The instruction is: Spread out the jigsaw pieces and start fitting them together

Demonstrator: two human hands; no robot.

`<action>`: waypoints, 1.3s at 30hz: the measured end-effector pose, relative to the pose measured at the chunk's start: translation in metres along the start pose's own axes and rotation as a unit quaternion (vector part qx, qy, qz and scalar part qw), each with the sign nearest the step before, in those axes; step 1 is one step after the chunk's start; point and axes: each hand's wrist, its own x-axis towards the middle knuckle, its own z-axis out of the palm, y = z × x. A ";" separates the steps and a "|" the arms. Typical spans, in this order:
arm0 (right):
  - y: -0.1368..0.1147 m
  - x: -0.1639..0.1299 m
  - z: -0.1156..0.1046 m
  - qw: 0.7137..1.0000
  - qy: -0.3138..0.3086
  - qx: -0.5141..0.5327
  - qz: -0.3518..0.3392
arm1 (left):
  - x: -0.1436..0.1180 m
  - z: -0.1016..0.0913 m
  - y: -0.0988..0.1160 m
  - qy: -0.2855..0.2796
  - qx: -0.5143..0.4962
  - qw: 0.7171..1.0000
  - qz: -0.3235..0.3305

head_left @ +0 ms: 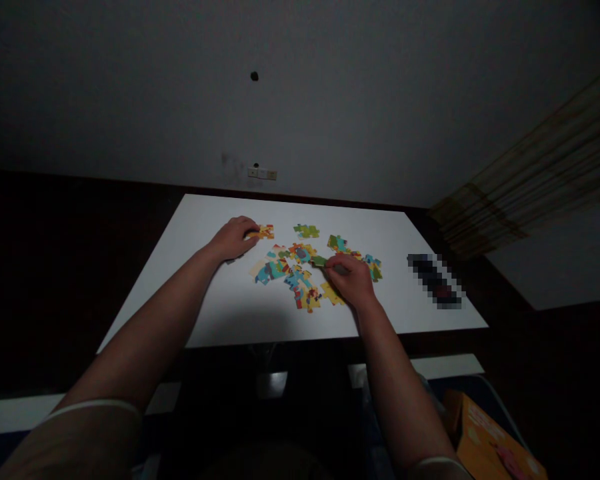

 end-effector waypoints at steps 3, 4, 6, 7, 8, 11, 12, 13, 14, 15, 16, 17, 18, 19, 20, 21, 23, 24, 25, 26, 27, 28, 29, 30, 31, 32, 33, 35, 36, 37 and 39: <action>-0.005 -0.001 0.002 0.997 -0.067 -0.014 -0.020 | -0.001 -0.001 0.001 0.003 -0.005 1.000 0.002; -0.006 -0.001 0.001 0.999 -0.040 -0.011 -0.016 | -0.001 -0.001 0.001 0.004 -0.005 1.000 0.002; -0.005 -0.001 -0.005 0.996 0.083 0.010 0.012 | -0.001 -0.001 0.000 0.004 -0.005 1.000 0.004; -0.002 -0.002 -0.011 0.988 0.152 0.023 0.035 | 0.000 0.000 0.000 0.005 -0.005 1.000 0.004; 0.002 -0.003 -0.019 0.976 0.206 0.033 0.058 | 0.000 0.000 -0.001 0.006 -0.006 1.000 0.006; 0.025 -0.008 -0.052 0.961 0.248 0.028 0.120 | 0.002 0.001 -0.003 0.004 -0.013 1.000 0.014; 0.034 -0.012 -0.063 0.961 0.238 0.016 0.139 | 0.002 0.002 -0.004 0.005 -0.015 1.000 0.015; 0.044 -0.016 -0.073 0.962 0.225 -0.004 0.156 | 0.003 0.002 -0.004 0.006 -0.017 1.000 0.015; 0.052 -0.021 -0.080 0.962 0.211 -0.026 0.172 | 0.003 0.002 -0.005 0.007 -0.017 1.000 0.013; 0.060 -0.026 -0.086 0.961 0.201 -0.050 0.183 | 0.003 0.002 -0.006 0.008 -0.016 1.000 0.012; 0.066 -0.031 -0.089 0.961 0.190 -0.070 0.190 | 0.003 0.002 -0.006 0.008 -0.014 1.000 0.011; 0.070 -0.035 -0.089 0.960 0.182 -0.089 0.194 | 0.003 0.002 -0.007 0.008 -0.012 1.000 0.010; 0.073 -0.039 -0.088 0.960 0.175 -0.106 0.194 | 0.003 0.002 -0.008 0.007 -0.010 1.000 0.011; 0.074 -0.043 -0.086 0.960 0.167 -0.121 0.191 | 0.003 0.002 -0.009 0.006 -0.010 1.000 0.014; 0.073 -0.045 -0.084 0.960 0.160 -0.134 0.185 | 0.003 0.002 -0.010 0.007 -0.010 1.000 0.017; 0.072 -0.047 -0.081 0.961 0.152 -0.146 0.177 | 0.003 0.002 -0.011 0.008 -0.011 1.000 0.020; 0.068 -0.047 -0.076 0.965 0.130 -0.164 0.158 | 0.004 0.003 -0.013 0.012 -0.011 1.000 0.022; 0.066 -0.047 -0.074 0.966 0.118 -0.172 0.150 | 0.004 0.003 -0.013 0.013 -0.010 1.000 0.021; 0.064 -0.047 -0.073 0.967 0.106 -0.183 0.144 | 0.004 0.003 -0.014 0.013 -0.009 1.000 0.020; 0.062 -0.046 -0.072 0.966 0.095 -0.195 0.139 | 0.005 0.003 -0.014 0.013 -0.007 1.000 0.018; 0.061 -0.046 -0.071 0.965 0.086 -0.207 0.136 | 0.005 0.004 -0.015 0.012 -0.005 1.000 0.017; 0.061 -0.045 -0.071 0.964 0.081 -0.214 0.134 | 0.005 0.004 -0.015 0.010 -0.003 1.000 0.016; 0.061 -0.045 -0.071 0.964 0.079 -0.216 0.133 | 0.005 0.004 -0.015 0.009 0.000 1.000 0.016; 0.061 -0.045 -0.071 0.965 0.080 -0.213 0.132 | 0.006 0.003 -0.016 0.009 0.001 1.000 0.017; 0.062 -0.045 -0.071 0.966 0.081 -0.206 0.132 | 0.006 0.003 -0.016 0.008 0.002 1.000 0.018; 0.063 -0.046 -0.072 0.967 0.084 -0.199 0.133 | 0.006 0.003 -0.016 0.008 0.003 1.000 0.020; 0.064 -0.046 -0.072 0.968 0.090 -0.191 0.138 | 0.005 0.002 -0.016 0.008 0.004 1.000 0.021; 0.066 -0.046 -0.074 0.964 0.111 -0.178 0.162 | 0.005 0.002 -0.015 0.005 0.005 1.000 0.021; 0.068 -0.047 -0.075 0.960 0.128 -0.172 0.182 | 0.005 0.001 -0.015 0.004 0.003 1.000 0.020; 0.069 -0.048 -0.076 0.953 0.146 -0.167 0.205 | 0.004 0.001 -0.015 0.003 0.002 1.000 0.019; 0.072 -0.049 -0.079 0.943 0.169 -0.176 0.226 | 0.004 0.000 -0.015 0.004 -0.005 1.000 0.015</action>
